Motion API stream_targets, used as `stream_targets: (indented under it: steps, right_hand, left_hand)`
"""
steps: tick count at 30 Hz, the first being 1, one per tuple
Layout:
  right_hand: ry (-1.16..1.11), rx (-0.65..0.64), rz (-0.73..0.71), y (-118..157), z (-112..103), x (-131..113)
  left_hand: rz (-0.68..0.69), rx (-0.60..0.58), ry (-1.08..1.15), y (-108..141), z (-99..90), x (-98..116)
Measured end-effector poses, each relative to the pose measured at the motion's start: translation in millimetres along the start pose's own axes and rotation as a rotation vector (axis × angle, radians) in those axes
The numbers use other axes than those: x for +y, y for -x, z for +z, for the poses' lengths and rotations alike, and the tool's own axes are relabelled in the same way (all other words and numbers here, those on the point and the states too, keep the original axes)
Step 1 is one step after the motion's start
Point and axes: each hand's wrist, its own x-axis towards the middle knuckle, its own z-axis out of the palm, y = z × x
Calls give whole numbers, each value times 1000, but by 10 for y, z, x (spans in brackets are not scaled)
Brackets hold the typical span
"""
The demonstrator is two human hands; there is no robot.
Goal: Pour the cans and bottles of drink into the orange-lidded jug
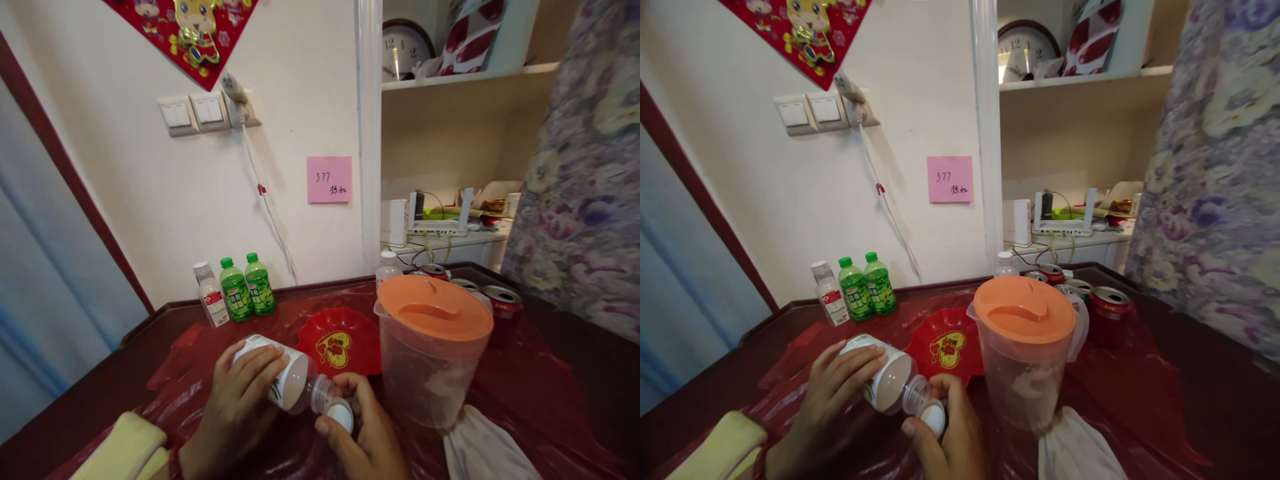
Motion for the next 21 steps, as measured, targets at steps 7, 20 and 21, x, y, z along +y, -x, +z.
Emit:
stream_targets:
  steps: [7, 20, 21]
  right_hand:
    - [270, -251, -254, -26, -14, 92]
    - [812, 49, -809, -52, 212, 264]
    - [817, 87, -816, -45, 248, 259]
  left_hand:
    - [-225, -61, 41, 84, 85, -116]
    - [-472, -62, 191, 93, 120, -164]
    - [-523, -66, 218, 75, 105, -167]
